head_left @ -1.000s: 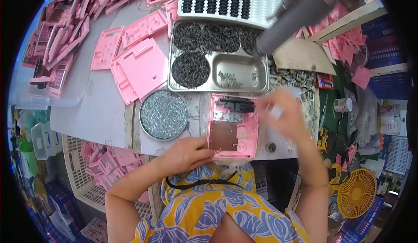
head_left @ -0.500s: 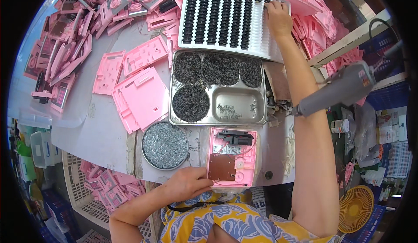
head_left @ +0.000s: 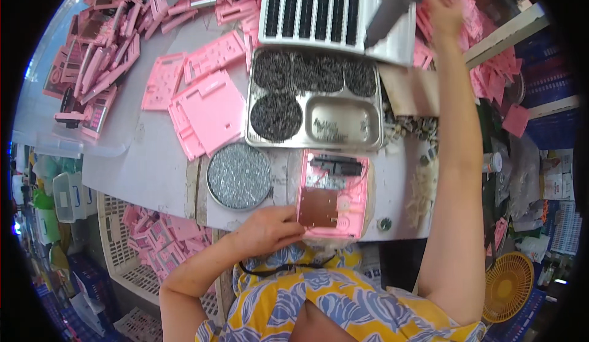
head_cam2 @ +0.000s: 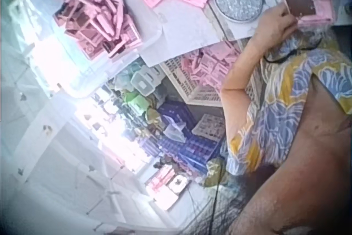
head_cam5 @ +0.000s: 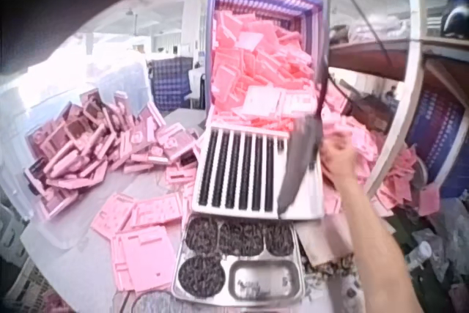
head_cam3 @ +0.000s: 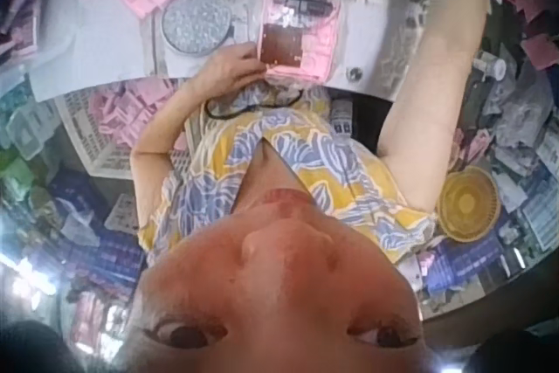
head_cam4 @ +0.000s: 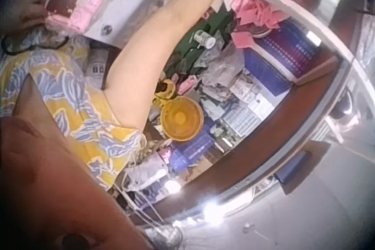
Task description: Assembling electronic components into pink calculator housings using soldering and screwdriving tools.
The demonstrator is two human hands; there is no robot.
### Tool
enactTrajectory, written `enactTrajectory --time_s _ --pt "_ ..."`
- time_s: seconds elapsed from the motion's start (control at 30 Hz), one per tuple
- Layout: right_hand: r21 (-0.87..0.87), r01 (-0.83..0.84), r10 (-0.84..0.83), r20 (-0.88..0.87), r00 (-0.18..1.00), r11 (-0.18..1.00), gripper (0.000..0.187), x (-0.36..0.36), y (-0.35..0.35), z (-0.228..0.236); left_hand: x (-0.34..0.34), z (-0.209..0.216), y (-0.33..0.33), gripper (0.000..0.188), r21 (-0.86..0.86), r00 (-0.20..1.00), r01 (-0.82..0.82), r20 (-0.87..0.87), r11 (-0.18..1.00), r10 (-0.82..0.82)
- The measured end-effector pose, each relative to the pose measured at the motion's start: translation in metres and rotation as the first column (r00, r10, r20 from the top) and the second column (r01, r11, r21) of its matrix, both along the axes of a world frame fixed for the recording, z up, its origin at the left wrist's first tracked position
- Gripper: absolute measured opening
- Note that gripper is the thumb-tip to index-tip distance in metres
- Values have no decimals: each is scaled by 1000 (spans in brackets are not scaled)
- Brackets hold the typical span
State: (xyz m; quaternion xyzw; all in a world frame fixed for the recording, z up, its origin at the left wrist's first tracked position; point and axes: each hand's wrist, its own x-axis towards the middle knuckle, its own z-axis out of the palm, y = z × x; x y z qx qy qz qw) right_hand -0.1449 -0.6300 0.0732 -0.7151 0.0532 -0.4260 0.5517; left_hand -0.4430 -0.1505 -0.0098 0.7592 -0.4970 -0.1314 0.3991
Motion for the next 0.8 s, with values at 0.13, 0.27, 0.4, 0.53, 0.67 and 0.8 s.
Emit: enactTrajectory --time_s 0.13,0.27,0.4,0.53,0.67,0.8 --pt "-20 -162 155 -199 968 987 30 -222 67 11 2 -3 -6 15 -27 1000 28 -14 999 -28" --pt "-180 -518 299 -643 705 836 19 -385 162 -24 4 -4 -15 18 -24 994 99 -54 995 -100" --pt "-262 -512 219 -680 700 818 20 -414 198 -61 6 -6 -13 18 4 993 104 -61 995 -104" --pt "-583 -488 46 -611 791 650 17 -409 209 -60 4 -2 -13 18 28 995 78 -64 997 -76" --pt "-579 -453 98 -539 836 678 20 -409 210 -70 2 0 -13 19 35 996 50 -77 998 -47" --pt "-395 -446 254 -451 856 803 21 -414 197 -98 1 -2 -15 22 -8 995 44 -86 999 -44"
